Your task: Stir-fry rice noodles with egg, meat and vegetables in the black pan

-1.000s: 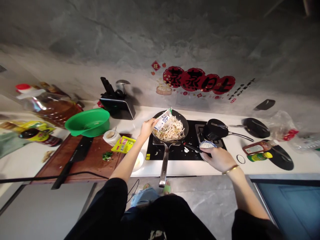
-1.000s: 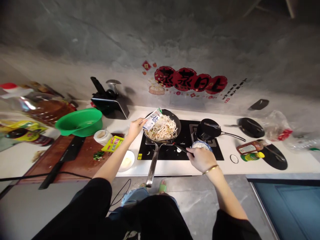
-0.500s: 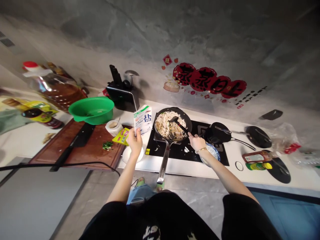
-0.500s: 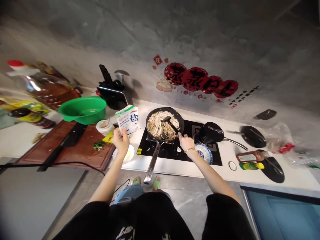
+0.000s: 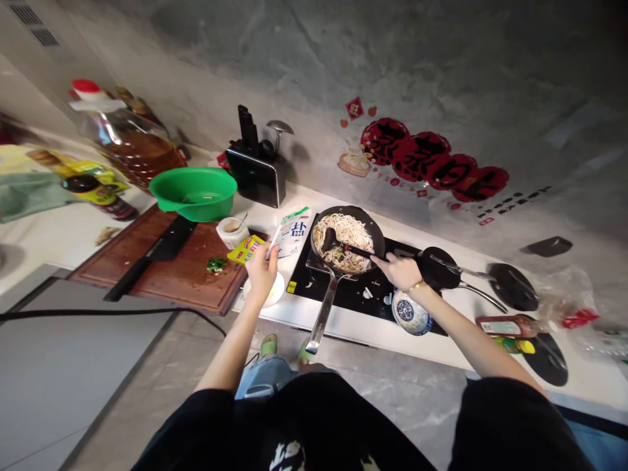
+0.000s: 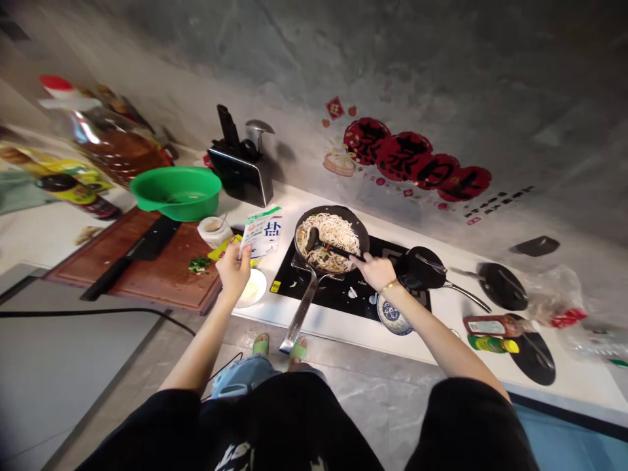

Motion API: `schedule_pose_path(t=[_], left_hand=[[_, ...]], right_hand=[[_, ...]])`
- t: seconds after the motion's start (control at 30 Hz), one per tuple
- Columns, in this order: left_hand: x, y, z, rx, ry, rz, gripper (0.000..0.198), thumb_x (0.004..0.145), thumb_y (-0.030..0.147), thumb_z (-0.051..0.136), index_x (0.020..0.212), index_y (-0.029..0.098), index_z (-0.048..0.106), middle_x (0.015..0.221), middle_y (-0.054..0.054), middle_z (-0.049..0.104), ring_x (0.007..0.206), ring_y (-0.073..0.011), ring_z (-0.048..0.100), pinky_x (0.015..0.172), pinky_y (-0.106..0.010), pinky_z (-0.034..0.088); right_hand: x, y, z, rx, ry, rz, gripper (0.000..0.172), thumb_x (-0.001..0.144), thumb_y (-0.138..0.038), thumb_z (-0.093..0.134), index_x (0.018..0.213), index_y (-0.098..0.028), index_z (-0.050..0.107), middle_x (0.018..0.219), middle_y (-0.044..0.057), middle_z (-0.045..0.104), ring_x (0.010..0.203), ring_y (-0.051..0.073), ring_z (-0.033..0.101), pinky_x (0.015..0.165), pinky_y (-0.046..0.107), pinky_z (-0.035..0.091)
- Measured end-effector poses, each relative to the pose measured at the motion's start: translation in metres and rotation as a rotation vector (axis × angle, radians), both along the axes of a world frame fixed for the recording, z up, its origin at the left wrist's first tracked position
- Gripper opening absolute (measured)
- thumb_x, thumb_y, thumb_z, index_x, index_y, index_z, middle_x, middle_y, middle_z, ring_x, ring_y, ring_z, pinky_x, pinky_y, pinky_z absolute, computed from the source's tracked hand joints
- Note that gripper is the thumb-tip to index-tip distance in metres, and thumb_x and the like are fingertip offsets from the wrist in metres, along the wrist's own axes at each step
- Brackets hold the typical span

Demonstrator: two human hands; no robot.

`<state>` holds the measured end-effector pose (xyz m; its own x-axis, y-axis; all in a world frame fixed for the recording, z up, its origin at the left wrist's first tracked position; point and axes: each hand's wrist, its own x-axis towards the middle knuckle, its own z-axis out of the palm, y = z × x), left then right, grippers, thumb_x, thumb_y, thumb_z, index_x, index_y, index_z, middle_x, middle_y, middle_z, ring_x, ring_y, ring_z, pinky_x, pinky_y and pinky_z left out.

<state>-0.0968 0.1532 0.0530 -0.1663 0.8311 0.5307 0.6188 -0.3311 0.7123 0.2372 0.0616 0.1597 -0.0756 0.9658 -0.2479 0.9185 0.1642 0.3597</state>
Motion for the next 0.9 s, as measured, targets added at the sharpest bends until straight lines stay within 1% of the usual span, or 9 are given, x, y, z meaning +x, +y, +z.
schedule_pose_path(t=[0.07,0.13,0.23,0.33,0.47,0.57,0.7,0.8,0.9], left_hand=[[0.005,-0.002,0.004,-0.006,0.006,-0.043,0.028,0.086,0.040,0.047,0.084,0.015,0.059,0.071,-0.004,0.062,0.060,-0.0120,0.055,0.059,-0.021,0.039],[0.009,-0.004,0.008,-0.018,0.010,-0.078,0.029,0.087,0.040,0.046,0.085,0.015,0.059,0.071,-0.004,0.062,0.059,-0.0118,0.054,0.058,-0.021,0.039],[0.011,-0.006,0.008,-0.029,0.014,-0.086,0.030,0.087,0.040,0.046,0.087,0.014,0.060,0.069,-0.004,0.061,0.057,-0.0115,0.053,0.056,-0.021,0.037],[0.010,-0.007,0.003,-0.041,0.011,-0.072,0.030,0.088,0.040,0.046,0.086,0.014,0.060,0.068,-0.003,0.060,0.055,-0.0112,0.053,0.055,-0.021,0.036],[0.009,-0.006,-0.002,-0.054,-0.006,-0.054,0.031,0.088,0.041,0.045,0.084,0.014,0.060,0.068,-0.004,0.060,0.055,-0.0116,0.052,0.055,-0.022,0.037],[0.010,-0.005,-0.003,-0.053,-0.016,-0.041,0.032,0.088,0.041,0.045,0.084,0.014,0.060,0.068,-0.004,0.060,0.055,-0.0116,0.052,0.056,-0.022,0.037],[0.011,-0.005,-0.001,-0.054,-0.011,-0.032,0.031,0.088,0.041,0.046,0.084,0.014,0.061,0.068,-0.004,0.061,0.056,-0.0118,0.053,0.056,-0.022,0.037],[0.010,-0.006,0.000,-0.042,0.000,-0.041,0.029,0.087,0.040,0.047,0.084,0.014,0.061,0.069,-0.004,0.062,0.057,-0.0122,0.055,0.057,-0.022,0.038],[0.008,-0.008,0.001,-0.029,0.005,-0.042,0.028,0.087,0.038,0.047,0.085,0.014,0.061,0.071,-0.005,0.063,0.057,-0.0124,0.056,0.057,-0.022,0.038]], right_hand=[[0.004,0.026,-0.011,0.026,0.005,-0.076,0.044,0.095,-0.037,0.027,0.137,-0.038,0.039,0.109,0.009,0.063,0.078,0.018,0.064,0.064,0.026,0.043],[0.015,0.039,-0.020,0.043,0.042,-0.188,0.045,0.094,-0.041,0.029,0.137,-0.036,0.041,0.109,0.008,0.065,0.082,0.020,0.065,0.068,0.028,0.046],[0.042,0.030,-0.022,0.023,0.169,-0.310,0.045,0.093,-0.037,0.032,0.134,-0.028,0.047,0.111,0.007,0.067,0.095,0.020,0.063,0.080,0.030,0.047],[0.072,-0.001,-0.006,-0.065,0.322,-0.327,0.044,0.090,-0.034,0.036,0.128,-0.023,0.054,0.114,0.005,0.066,0.102,0.019,0.062,0.089,0.028,0.045],[0.091,-0.037,0.031,-0.202,0.391,-0.283,0.043,0.088,-0.037,0.039,0.125,-0.027,0.057,0.101,0.002,0.071,0.090,0.020,0.066,0.080,0.028,0.048],[0.074,-0.039,0.041,-0.221,0.306,-0.164,0.042,0.089,-0.041,0.039,0.127,-0.031,0.055,0.097,0.003,0.071,0.084,0.019,0.066,0.073,0.026,0.048],[0.027,-0.003,0.019,-0.126,0.125,-0.015,0.044,0.092,-0.041,0.033,0.134,-0.035,0.046,0.100,0.006,0.069,0.086,0.020,0.065,0.070,0.028,0.046],[0.006,0.029,-0.003,-0.038,0.055,-0.090,0.045,0.093,-0.041,0.030,0.136,-0.035,0.043,0.103,0.007,0.068,0.086,0.021,0.065,0.071,0.030,0.047],[0.010,0.040,-0.008,-0.028,0.058,-0.195,0.045,0.092,-0.038,0.032,0.134,-0.032,0.046,0.106,0.008,0.068,0.090,0.022,0.065,0.074,0.032,0.048]])
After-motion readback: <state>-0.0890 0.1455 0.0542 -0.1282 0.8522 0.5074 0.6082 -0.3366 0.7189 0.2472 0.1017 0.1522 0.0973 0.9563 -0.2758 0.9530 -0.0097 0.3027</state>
